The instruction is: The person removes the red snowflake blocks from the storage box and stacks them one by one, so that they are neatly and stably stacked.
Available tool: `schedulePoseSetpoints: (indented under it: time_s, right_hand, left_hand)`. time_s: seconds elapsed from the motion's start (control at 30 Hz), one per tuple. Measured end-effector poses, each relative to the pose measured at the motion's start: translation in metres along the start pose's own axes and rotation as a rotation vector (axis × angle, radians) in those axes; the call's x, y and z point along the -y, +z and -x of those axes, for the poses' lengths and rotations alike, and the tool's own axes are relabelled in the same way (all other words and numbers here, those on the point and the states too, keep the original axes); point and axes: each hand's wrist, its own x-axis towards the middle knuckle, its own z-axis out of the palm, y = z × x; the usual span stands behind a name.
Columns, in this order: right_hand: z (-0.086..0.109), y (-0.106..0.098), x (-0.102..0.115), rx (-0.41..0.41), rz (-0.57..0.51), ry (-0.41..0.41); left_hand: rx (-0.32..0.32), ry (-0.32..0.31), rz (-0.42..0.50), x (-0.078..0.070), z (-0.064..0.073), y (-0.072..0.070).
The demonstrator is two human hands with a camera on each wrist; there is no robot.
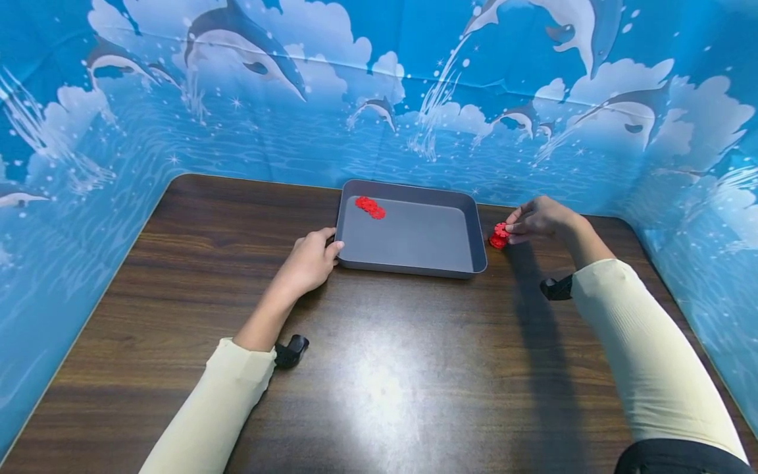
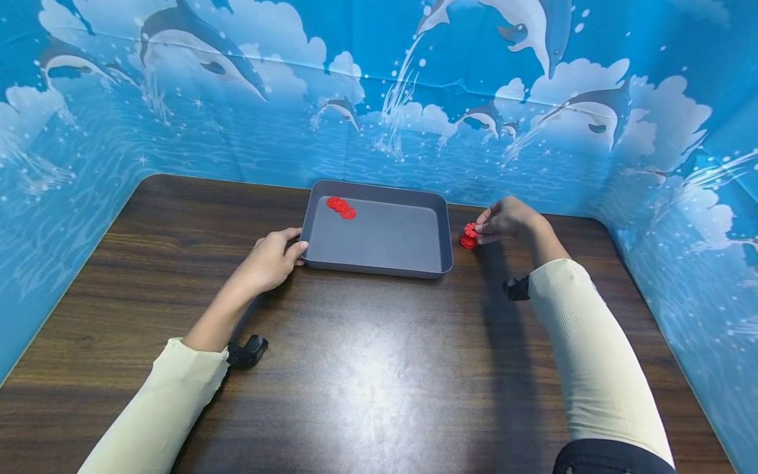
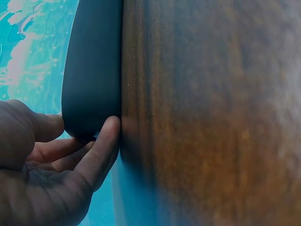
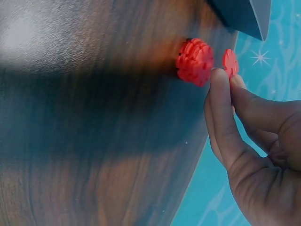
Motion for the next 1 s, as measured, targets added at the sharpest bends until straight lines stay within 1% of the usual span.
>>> schedulePoseSetpoints:
  time_s: [0.17,0.33,0.73,1.0]
  right_hand:
    - [-0.0019,-0.0005,-0.0048,0.032,-0.029,0.001]
    - [-0.002,0.0005,-0.0066,0.041,-0.028,-0.011]
    - [-0.0023,0.0037,-0.0074,0.075,-0.063,0.002]
    - [-0.0049,0.0036,-0.0103,0.068,-0.076,0.022]
  left_hand:
    - [-0.003,-0.004,0.006,-0.0001,-0.0001,-0.0003]
    - [-0.001,-0.001,0.006,-0.0007,0.0005,-0.0004]
    - [-0.002,-0.002,0.018,-0.0006,0.0007,-0.0004]
    - [0.002,-0.008,0.019,-0.0014,-0.0003,-0.0008]
